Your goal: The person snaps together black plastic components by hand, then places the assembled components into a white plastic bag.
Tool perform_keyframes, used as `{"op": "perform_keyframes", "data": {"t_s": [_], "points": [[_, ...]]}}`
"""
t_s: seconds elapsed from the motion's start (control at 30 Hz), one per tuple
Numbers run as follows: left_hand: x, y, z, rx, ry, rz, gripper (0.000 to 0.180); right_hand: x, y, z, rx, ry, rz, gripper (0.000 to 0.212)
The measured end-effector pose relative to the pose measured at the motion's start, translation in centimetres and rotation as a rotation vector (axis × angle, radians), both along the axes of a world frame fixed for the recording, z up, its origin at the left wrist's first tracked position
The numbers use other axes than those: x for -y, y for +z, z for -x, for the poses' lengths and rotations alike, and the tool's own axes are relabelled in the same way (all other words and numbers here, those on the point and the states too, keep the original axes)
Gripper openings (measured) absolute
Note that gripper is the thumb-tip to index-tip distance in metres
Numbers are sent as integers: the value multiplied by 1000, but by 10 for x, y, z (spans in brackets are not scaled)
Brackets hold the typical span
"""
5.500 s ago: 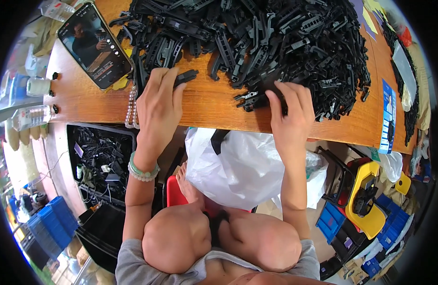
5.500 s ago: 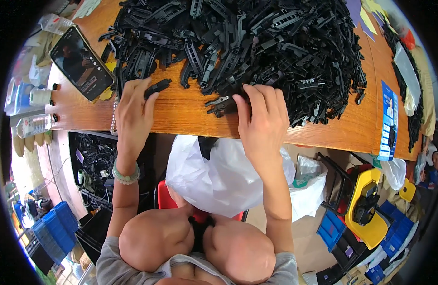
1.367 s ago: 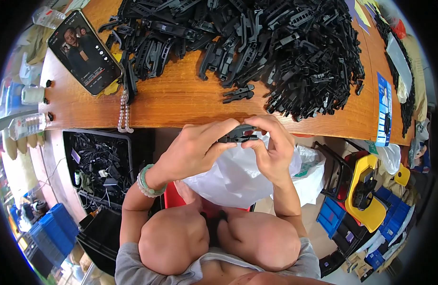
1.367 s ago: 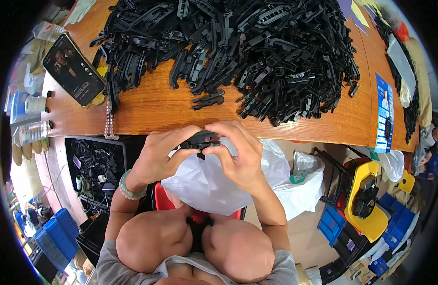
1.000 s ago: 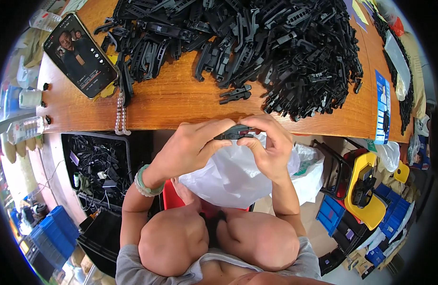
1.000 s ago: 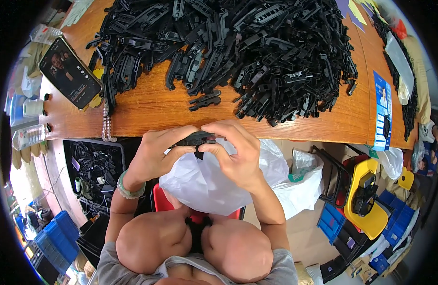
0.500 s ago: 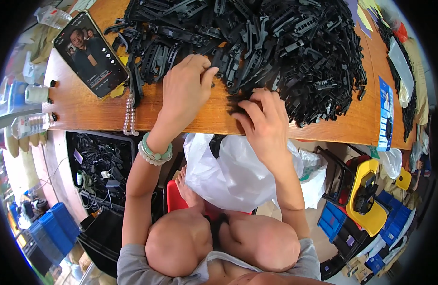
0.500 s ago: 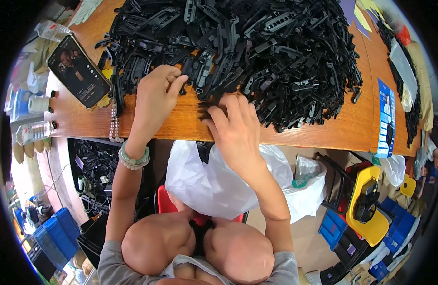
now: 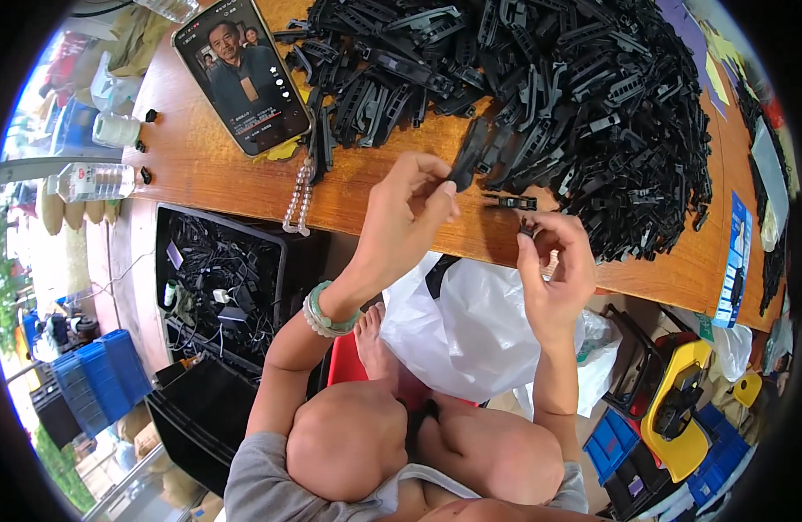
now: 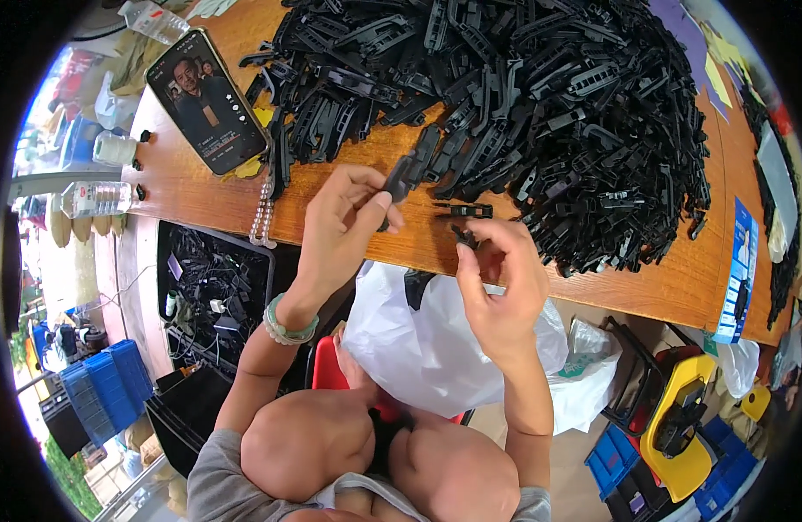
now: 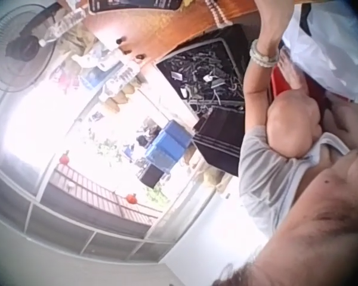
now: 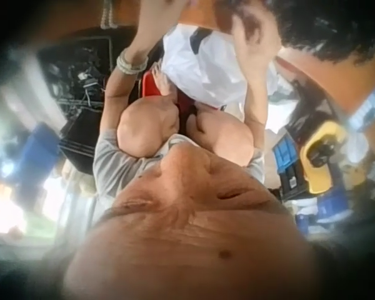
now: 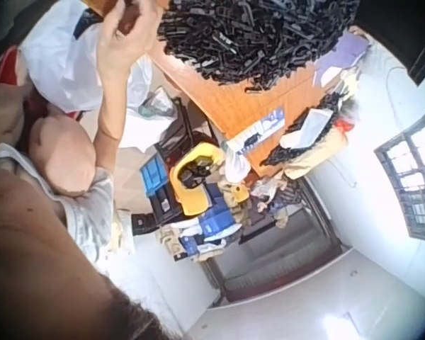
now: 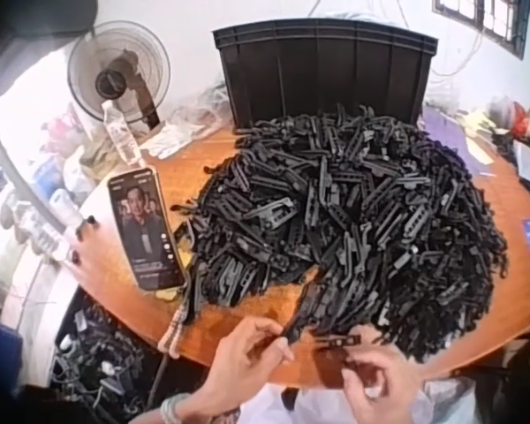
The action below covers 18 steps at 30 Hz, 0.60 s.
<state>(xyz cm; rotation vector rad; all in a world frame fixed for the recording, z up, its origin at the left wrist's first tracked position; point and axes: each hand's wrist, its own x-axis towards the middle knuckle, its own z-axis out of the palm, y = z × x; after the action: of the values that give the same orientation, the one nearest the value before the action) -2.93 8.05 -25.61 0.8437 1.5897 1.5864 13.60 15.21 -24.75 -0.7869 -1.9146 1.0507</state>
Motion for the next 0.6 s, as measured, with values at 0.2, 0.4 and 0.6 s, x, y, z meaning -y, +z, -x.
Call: {"op": "perform_keyframes", "data": {"t_s": [0.2, 0.4, 0.6], "points": [[12, 17, -14, 168, -304, 87, 18, 2, 8, -16, -331, 401, 505, 25], [15, 24, -16, 333, -321, 169, 21, -5, 3, -26, -178, 359, 257, 23], [16, 33, -18, 203, -403, 170, 25, 13, -3, -24, -279, 231, 561, 22]]}}
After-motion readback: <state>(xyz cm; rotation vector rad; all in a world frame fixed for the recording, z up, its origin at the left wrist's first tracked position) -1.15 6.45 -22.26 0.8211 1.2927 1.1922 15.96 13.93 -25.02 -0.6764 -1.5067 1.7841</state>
